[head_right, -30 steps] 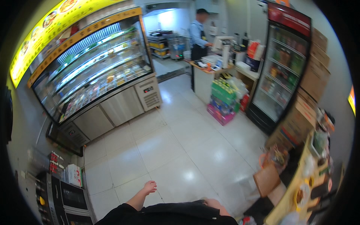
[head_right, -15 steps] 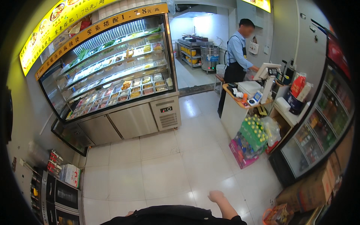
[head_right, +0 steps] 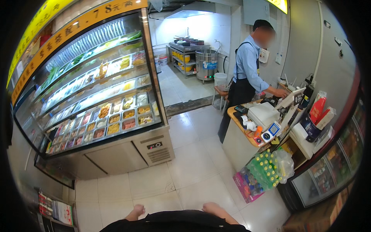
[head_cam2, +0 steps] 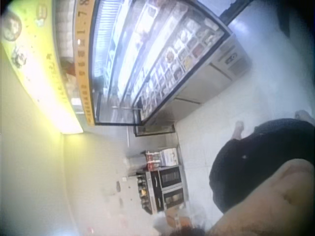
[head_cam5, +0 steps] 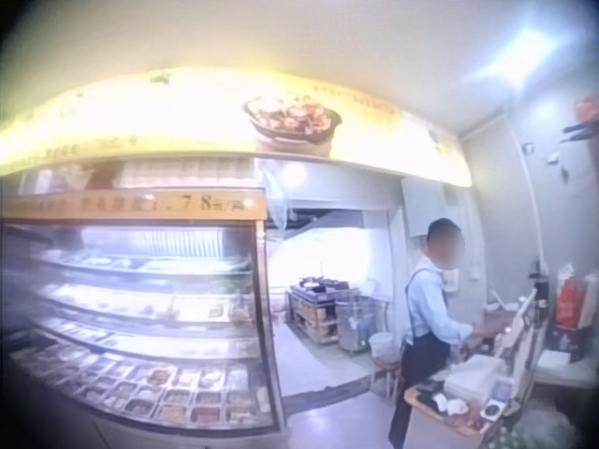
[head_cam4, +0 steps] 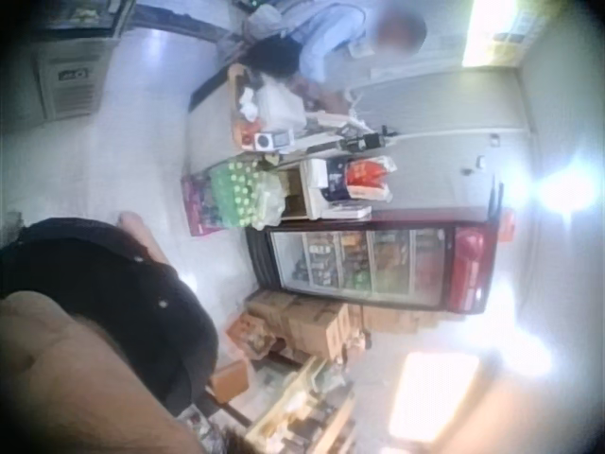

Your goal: The person seals a round food container with tape, places it into a plastic bag, and secures the bag with a twist tie. They then attach a printed receipt to the bag and place the completed order on a table. Finally, the person scoops rice from a large pot into a bowl.

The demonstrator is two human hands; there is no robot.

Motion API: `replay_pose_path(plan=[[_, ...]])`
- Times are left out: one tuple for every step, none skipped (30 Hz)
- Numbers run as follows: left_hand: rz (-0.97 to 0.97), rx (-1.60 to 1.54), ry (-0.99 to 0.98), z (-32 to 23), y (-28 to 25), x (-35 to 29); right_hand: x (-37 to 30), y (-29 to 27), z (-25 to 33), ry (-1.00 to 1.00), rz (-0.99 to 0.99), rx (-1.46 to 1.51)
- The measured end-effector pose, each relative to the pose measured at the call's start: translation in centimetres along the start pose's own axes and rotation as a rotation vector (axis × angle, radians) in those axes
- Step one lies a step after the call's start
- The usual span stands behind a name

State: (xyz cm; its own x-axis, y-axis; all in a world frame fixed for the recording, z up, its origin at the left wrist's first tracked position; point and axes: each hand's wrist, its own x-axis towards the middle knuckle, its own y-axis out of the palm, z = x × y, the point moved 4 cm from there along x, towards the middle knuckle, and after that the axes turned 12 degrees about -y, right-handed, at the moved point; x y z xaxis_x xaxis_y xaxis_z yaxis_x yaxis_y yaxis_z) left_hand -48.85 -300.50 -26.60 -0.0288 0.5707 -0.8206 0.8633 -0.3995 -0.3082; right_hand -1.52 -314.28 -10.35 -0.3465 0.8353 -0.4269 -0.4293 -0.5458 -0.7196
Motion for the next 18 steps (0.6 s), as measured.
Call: replay_pose_path(plan=[[-0.015,-0.235,0.018,-6.7,1.0,1.2,0.5,-1.6,-2.2,0.075,-0.033,0.002],[-0.066,-0.166,0.066,-13.2,2.1,2.3,1.0,-3.2,-4.5,0.15,-0.066,0.005],[0.003,-0.203,0.073,-19.1,3.5,3.2,1.4,-4.6,-6.8,0.194,-0.078,0.023],[0.029,-0.191,0.102,-24.4,4.8,3.9,1.7,-5.9,-9.2,0.236,-0.09,0.041],[0.066,-0.199,0.148,-29.2,6.2,4.7,2.3,-7.3,-11.9,0.267,-0.107,0.058],[0.079,-0.186,0.153,-33.1,7.1,5.7,3.5,-8.4,-14.7,0.297,-0.046,0.064],[0.092,-0.172,0.164,-36.5,8.0,6.9,5.0,-9.5,-17.5,0.312,0.012,0.07],[0.108,-0.158,0.19,-39.3,9.1,8.2,6.4,-10.7,-20.4,0.307,0.056,0.081],[0.12,-0.154,0.144,-40.5,9.7,9.5,7.9,-12.4,-23.0,0.168,0.099,0.039],[0.133,-0.154,0.125,-41.5,9.8,10.8,8.3,-14.8,-24.6,-0.011,-0.174,0.084],[0.142,-0.151,0.13,-42.6,9.8,12.3,11.3,-17.8,-27.4,-0.047,-0.088,0.085],[0.122,-0.237,0.024,-42.0,9.5,13.7,14.3,-20.2,-29.4,-0.014,0.047,0.075],[0.111,-0.321,-0.052,-40.6,9.3,15.0,17.2,-23.0,-31.0,0.061,0.089,0.003],[-0.021,-0.309,-0.176,-39.1,8.9,16.5,20.6,-26.5,-32.5,0.166,0.158,-0.09],[-0.054,-0.3,-0.251,-38.2,8.4,18.2,23.7,-30.2,-33.5,0.222,0.165,-0.138],[-0.044,-0.26,-0.288,-37.6,8.2,20.1,26.8,-34.1,-34.4,0.248,0.154,-0.188],[-0.017,-0.229,-0.303,-37.5,8.2,22.0,29.6,-38.0,-34.7,0.171,0.1,-0.205],[0.016,-0.189,-0.295,-38.2,8.6,24.2,32.6,-41.7,-35.0,0.111,0.055,-0.219]])
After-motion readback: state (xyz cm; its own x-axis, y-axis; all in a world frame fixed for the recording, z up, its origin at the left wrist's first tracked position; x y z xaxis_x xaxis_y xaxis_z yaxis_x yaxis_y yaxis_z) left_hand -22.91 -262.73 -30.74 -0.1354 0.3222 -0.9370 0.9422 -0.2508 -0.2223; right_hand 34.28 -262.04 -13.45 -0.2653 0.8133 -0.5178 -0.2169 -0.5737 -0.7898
